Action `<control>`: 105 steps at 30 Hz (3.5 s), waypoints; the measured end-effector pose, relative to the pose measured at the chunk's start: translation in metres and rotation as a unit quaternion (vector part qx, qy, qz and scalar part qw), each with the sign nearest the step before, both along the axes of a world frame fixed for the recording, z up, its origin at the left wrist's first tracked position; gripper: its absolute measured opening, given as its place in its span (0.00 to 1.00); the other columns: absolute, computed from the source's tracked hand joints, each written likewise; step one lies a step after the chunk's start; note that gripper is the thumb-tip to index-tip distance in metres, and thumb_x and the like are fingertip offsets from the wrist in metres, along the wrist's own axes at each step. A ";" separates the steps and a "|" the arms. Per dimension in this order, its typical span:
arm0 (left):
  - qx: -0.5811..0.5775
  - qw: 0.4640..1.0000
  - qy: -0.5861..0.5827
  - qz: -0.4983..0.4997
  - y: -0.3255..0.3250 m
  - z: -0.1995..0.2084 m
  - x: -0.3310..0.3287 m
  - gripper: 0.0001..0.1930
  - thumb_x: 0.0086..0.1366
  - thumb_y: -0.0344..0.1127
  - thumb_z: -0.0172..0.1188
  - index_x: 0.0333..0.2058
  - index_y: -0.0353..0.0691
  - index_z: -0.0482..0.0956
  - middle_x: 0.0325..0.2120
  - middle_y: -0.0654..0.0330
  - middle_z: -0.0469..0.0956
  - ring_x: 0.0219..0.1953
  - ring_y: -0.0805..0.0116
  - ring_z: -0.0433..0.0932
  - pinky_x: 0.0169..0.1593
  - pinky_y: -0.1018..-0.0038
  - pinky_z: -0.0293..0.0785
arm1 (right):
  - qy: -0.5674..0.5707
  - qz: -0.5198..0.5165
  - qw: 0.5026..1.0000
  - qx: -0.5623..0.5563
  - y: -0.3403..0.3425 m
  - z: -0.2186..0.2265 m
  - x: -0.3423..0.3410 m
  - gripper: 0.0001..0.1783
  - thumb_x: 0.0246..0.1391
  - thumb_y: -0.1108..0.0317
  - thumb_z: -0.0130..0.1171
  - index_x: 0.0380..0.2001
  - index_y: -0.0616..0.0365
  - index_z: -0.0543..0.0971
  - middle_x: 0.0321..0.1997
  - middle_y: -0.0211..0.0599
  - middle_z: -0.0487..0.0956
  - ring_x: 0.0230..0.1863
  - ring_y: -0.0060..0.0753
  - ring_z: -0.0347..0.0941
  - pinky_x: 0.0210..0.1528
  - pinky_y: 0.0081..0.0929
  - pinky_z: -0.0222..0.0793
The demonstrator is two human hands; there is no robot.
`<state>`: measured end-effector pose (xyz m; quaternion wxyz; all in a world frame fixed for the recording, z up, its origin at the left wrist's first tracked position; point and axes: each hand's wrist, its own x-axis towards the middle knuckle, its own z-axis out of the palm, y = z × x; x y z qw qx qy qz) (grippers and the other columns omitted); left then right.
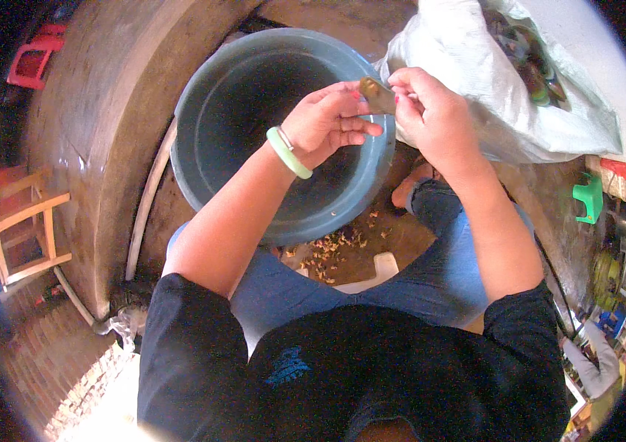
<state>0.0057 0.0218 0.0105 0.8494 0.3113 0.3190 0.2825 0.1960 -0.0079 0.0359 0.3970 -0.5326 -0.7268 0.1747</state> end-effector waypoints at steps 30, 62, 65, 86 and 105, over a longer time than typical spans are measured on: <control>0.234 0.707 0.612 -0.267 -0.015 -0.332 0.014 0.26 0.64 0.47 0.48 0.58 0.45 0.64 0.59 0.51 0.62 0.61 0.50 0.61 0.64 0.60 0.55 | -0.141 0.120 0.982 0.039 0.013 0.040 0.014 0.11 0.51 0.75 0.50 0.35 0.65 0.79 0.40 0.49 0.78 0.39 0.43 0.77 0.42 0.31 0.72; -0.012 0.996 0.089 0.008 0.002 -0.038 -0.002 0.15 0.67 0.44 0.51 0.47 0.44 0.70 0.42 0.58 0.77 0.42 0.63 0.78 0.44 0.69 0.75 | 0.093 0.004 0.972 -0.214 0.017 -0.031 -0.018 0.19 0.52 0.71 0.59 0.49 0.60 0.72 0.38 0.42 0.80 0.33 0.28 0.76 0.38 0.26 0.72; 0.014 0.997 0.081 0.002 0.001 -0.042 0.001 0.16 0.67 0.45 0.50 0.49 0.43 0.70 0.43 0.58 0.77 0.44 0.64 0.77 0.46 0.68 0.74 | 0.119 0.011 0.974 -0.193 0.021 -0.036 -0.016 0.18 0.51 0.66 0.60 0.45 0.60 0.74 0.38 0.48 0.80 0.37 0.45 0.79 0.41 0.34 0.73; -0.003 0.995 -0.014 0.099 0.014 -0.015 0.011 0.13 0.65 0.37 0.52 0.47 0.40 0.70 0.41 0.57 0.77 0.44 0.66 0.77 0.50 0.67 0.74 | 0.090 0.033 0.993 -0.061 0.019 -0.022 -0.017 0.23 0.45 0.71 0.64 0.47 0.56 0.73 0.39 0.43 0.74 0.34 0.37 0.75 0.38 0.30 0.73; 0.171 0.979 0.057 0.098 0.013 -0.011 0.012 0.23 0.64 0.30 0.50 0.57 0.33 0.60 0.42 0.57 0.76 0.40 0.70 0.77 0.46 0.74 0.75 | -0.026 0.069 0.997 0.015 0.017 -0.019 -0.013 0.26 0.46 0.72 0.60 0.51 0.60 0.69 0.38 0.46 0.77 0.35 0.46 0.77 0.38 0.36 0.75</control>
